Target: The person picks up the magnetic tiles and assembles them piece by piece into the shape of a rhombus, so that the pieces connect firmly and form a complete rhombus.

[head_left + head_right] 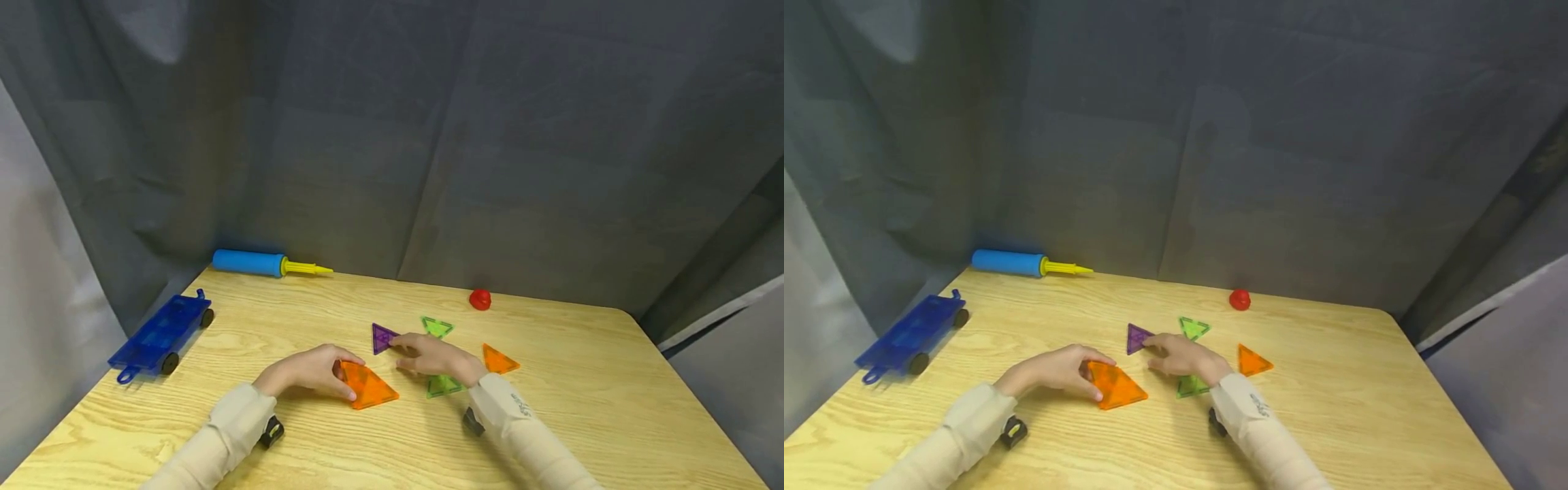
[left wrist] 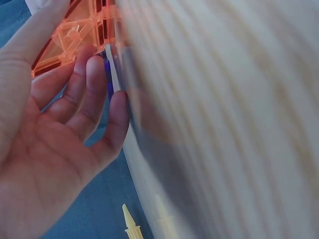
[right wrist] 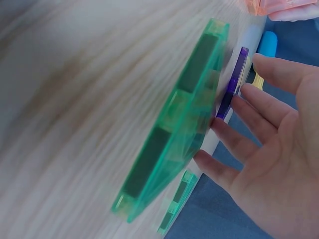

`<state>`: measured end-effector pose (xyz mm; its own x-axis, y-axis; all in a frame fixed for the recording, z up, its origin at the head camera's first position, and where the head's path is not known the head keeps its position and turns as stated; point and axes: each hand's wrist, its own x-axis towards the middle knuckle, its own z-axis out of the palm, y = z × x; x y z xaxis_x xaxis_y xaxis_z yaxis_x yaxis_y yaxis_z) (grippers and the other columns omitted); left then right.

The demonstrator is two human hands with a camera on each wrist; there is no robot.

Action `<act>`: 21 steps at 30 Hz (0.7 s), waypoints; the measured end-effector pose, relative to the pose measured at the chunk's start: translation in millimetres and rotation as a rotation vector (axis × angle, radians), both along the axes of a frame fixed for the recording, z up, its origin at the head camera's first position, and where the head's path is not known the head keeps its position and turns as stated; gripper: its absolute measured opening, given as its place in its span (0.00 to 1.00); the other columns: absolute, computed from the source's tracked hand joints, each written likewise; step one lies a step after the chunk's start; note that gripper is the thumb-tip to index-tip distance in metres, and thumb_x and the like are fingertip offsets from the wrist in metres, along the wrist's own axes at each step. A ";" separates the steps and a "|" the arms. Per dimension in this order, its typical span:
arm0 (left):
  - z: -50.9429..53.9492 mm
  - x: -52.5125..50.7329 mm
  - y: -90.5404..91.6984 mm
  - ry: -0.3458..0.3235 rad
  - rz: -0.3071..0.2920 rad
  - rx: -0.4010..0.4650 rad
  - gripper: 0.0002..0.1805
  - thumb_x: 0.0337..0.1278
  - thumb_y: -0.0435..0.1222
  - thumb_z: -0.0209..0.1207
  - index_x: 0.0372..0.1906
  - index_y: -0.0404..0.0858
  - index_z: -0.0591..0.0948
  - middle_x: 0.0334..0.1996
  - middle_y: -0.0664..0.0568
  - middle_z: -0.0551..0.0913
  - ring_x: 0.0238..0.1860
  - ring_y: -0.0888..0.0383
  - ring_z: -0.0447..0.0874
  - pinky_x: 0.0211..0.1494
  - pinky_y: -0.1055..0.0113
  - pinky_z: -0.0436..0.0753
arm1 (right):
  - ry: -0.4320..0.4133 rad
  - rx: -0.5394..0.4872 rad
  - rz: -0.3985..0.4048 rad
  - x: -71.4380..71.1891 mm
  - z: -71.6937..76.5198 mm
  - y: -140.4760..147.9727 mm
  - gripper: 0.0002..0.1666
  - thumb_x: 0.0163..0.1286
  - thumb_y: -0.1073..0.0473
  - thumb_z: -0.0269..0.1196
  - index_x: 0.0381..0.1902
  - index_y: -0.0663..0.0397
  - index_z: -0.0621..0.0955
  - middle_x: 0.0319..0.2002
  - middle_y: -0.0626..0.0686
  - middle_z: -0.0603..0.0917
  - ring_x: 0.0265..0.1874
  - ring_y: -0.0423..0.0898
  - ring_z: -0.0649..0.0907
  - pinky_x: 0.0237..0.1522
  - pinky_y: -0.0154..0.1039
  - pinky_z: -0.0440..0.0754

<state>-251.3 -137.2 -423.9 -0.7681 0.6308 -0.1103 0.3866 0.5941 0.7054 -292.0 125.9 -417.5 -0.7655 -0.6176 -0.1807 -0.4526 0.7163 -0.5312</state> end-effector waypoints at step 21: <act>-1.6 -1.3 0.1 0.014 -0.014 0.010 0.33 0.46 0.43 0.71 0.59 0.36 0.77 0.31 0.58 0.77 0.29 0.65 0.71 0.34 0.72 0.74 | 0.109 -0.102 0.009 -0.8 -1.1 -2.2 0.29 0.65 0.56 0.64 0.62 0.61 0.72 0.58 0.61 0.74 0.55 0.56 0.75 0.58 0.52 0.73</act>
<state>-252.6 -137.1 -425.5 -0.7607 0.6424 -0.0931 0.4046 0.5813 0.7060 -292.9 123.8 -418.6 -0.7715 -0.6354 -0.0323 -0.5179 0.6567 -0.5483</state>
